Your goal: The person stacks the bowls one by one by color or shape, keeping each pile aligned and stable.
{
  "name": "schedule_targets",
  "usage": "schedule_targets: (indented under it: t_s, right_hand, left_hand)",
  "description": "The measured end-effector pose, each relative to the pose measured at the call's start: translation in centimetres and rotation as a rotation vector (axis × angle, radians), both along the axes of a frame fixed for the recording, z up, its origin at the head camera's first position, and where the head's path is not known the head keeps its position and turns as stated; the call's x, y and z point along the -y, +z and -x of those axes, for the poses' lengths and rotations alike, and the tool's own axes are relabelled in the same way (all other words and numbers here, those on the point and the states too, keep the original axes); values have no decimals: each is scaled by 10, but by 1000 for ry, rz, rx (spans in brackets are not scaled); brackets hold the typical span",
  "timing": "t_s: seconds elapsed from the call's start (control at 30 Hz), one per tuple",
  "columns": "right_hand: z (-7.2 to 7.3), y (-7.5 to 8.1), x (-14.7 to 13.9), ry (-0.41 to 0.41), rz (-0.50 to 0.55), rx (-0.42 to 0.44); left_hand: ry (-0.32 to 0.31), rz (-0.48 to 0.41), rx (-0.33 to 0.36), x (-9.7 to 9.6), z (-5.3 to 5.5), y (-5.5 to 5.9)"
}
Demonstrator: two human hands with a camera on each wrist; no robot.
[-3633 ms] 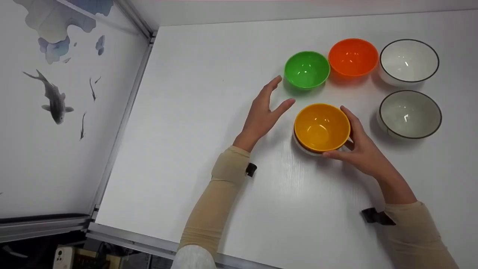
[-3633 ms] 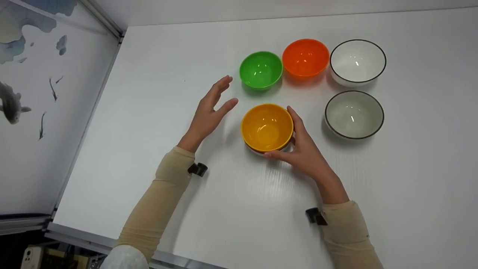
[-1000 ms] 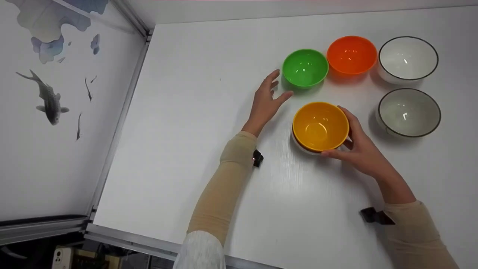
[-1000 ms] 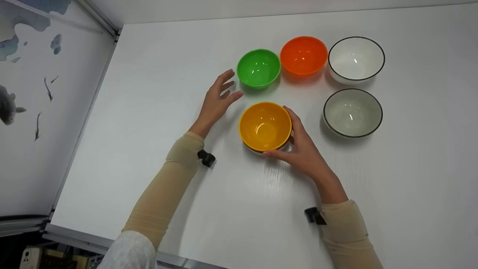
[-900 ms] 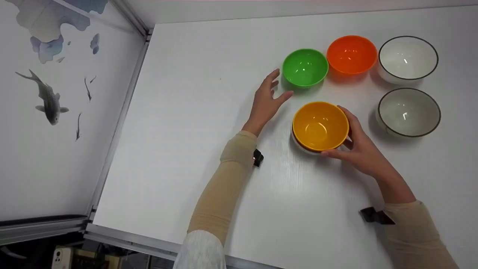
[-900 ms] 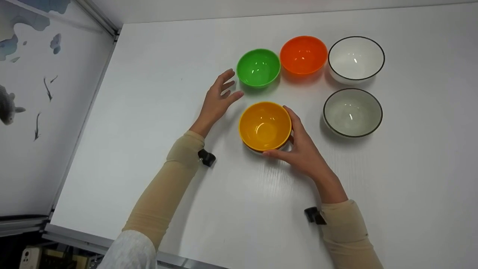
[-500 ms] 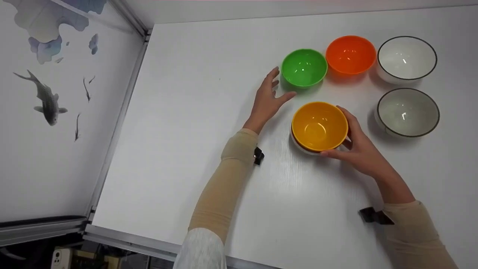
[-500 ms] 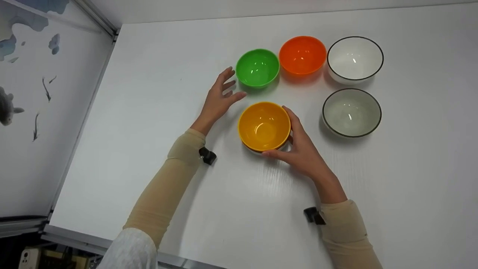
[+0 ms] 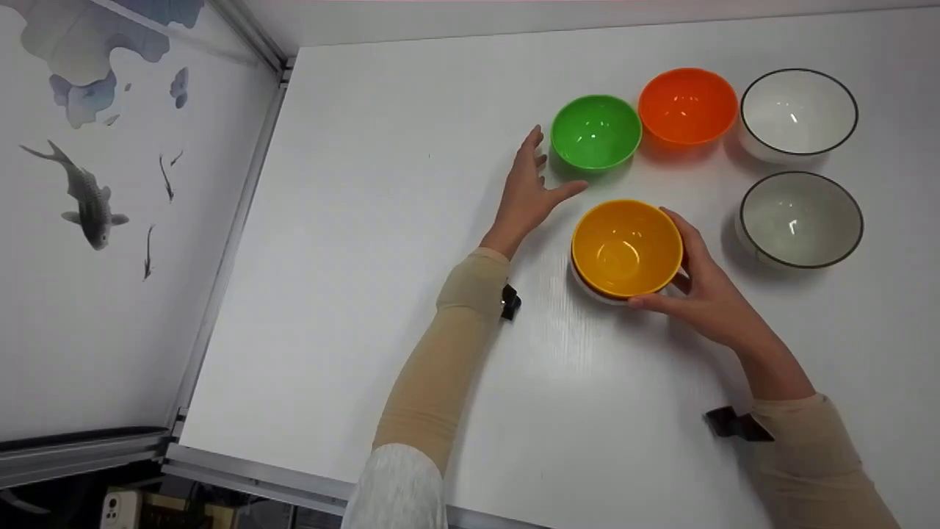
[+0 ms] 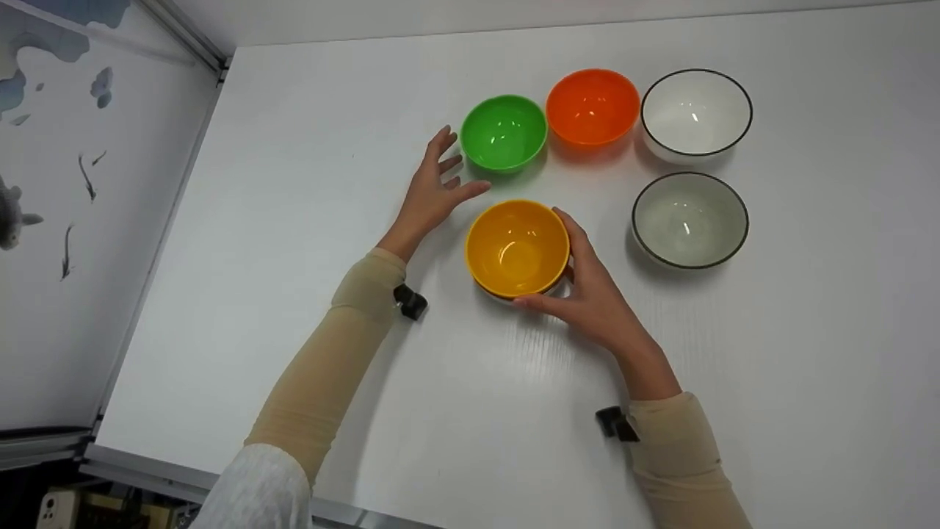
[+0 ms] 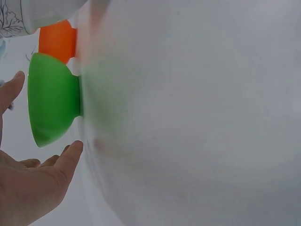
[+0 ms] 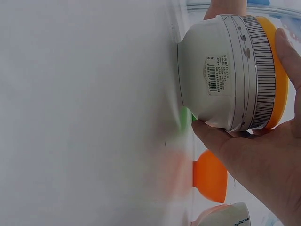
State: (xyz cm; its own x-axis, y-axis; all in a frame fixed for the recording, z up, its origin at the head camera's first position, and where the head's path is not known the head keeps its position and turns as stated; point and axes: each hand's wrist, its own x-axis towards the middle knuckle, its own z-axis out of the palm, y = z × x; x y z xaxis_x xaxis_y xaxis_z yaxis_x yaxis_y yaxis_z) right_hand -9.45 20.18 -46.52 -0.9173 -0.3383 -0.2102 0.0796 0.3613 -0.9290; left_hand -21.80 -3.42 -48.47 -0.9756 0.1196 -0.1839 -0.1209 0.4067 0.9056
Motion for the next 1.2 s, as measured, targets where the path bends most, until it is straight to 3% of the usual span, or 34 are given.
schedule_targets:
  t_s: [0.6, 1.2]
  right_hand:
    - [-2, 1, 1, 6, 30, 3]
    - [-3, 2, 1, 1, 0, 1]
  left_hand:
    - [-24, 92, 10, -4, 3, 3]
    - [-13, 85, 7, -13, 10, 0]
